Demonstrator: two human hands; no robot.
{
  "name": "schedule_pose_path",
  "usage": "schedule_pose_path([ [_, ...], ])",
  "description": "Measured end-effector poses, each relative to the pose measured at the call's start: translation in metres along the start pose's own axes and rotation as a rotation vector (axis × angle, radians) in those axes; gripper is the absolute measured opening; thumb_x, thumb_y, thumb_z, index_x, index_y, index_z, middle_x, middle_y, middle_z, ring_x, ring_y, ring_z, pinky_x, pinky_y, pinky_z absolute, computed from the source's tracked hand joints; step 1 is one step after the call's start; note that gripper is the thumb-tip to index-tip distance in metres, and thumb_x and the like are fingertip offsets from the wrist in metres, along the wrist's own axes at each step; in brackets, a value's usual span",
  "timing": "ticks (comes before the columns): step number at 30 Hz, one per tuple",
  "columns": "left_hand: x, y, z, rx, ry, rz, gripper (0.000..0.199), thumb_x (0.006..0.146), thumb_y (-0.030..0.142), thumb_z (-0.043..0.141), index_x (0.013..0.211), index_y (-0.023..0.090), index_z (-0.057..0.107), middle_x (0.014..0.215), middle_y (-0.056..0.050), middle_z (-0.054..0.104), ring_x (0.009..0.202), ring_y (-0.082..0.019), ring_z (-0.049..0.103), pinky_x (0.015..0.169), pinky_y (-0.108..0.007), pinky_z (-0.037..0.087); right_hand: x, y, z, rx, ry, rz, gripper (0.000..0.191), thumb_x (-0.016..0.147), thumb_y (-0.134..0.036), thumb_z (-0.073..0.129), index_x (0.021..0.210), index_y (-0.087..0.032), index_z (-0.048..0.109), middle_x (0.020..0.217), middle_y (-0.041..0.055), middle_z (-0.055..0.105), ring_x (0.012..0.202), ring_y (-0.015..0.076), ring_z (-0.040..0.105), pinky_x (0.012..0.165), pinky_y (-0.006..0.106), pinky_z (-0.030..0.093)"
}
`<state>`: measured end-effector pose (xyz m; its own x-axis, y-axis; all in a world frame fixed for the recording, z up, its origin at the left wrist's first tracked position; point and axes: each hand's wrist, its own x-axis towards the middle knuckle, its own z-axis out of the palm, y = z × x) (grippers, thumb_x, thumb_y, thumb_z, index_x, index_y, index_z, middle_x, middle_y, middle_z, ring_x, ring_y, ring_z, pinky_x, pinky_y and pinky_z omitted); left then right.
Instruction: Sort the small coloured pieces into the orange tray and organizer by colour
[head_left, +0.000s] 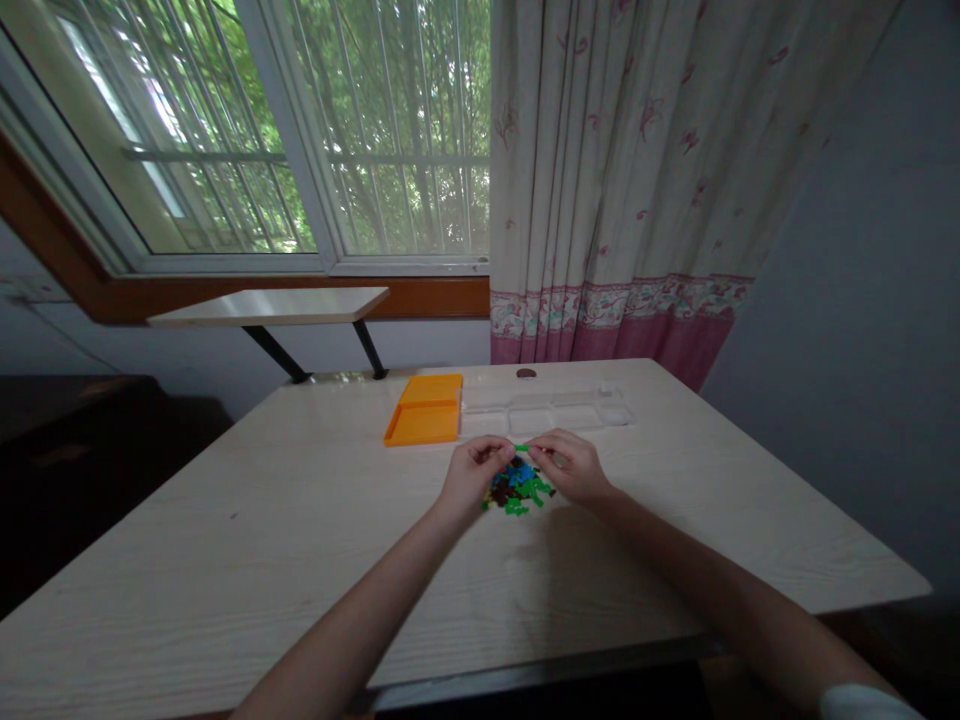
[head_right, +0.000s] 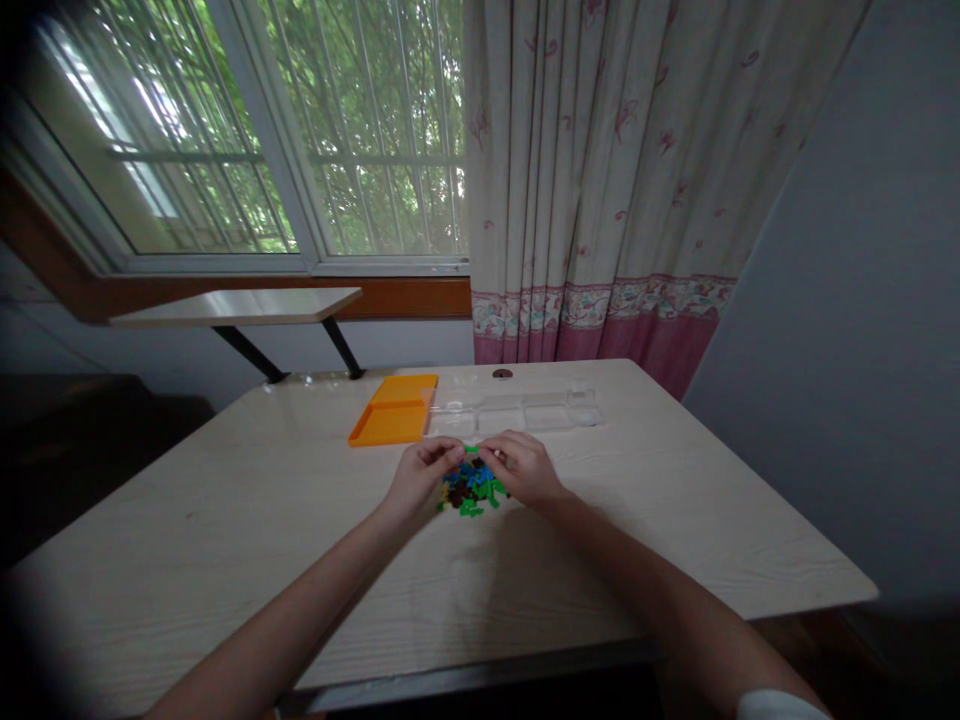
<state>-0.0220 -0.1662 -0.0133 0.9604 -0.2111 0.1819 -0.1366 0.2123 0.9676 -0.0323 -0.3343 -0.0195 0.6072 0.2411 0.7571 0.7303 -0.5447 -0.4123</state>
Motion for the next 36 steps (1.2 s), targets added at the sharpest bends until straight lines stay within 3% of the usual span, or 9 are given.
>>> schedule_pose_path([
  [4,0.000,0.004,0.001,-0.034,0.006,-0.029,0.027,0.053,0.030,0.073,0.070,0.011,0.065,0.060,-0.002,0.061,0.054,-0.009,0.052,0.053,-0.020,0.041,0.000,0.001,-0.002,-0.023,-0.024,-0.039,0.015,0.080,-0.025,0.053,0.090,-0.018,0.063,0.078,0.0042,0.064,0.064,0.0114,0.055,0.065,0.024,0.044],
  [21,-0.002,0.000,-0.001,-0.047,-0.061,0.027,0.024,0.058,0.025,0.071,0.079,0.014,0.065,0.063,0.000,0.060,0.057,-0.008,0.052,0.056,-0.019,0.041,0.002,0.000,0.000,0.097,0.003,0.135,0.016,0.080,-0.027,0.052,0.090,-0.020,0.062,0.080,0.0032,0.063,0.066,0.0114,0.056,0.060,0.021,0.046],
  [36,-0.002,-0.007,-0.003,0.126,-0.035,0.115,0.025,0.063,0.029,0.067,0.082,0.013,0.063,0.068,-0.002,0.059,0.061,-0.010,0.052,0.058,-0.021,0.041,0.000,0.001,0.001,0.060,-0.004,0.074,0.016,0.082,-0.029,0.050,0.089,-0.020,0.062,0.079,0.0038,0.062,0.066,0.0118,0.056,0.061,0.022,0.047],
])
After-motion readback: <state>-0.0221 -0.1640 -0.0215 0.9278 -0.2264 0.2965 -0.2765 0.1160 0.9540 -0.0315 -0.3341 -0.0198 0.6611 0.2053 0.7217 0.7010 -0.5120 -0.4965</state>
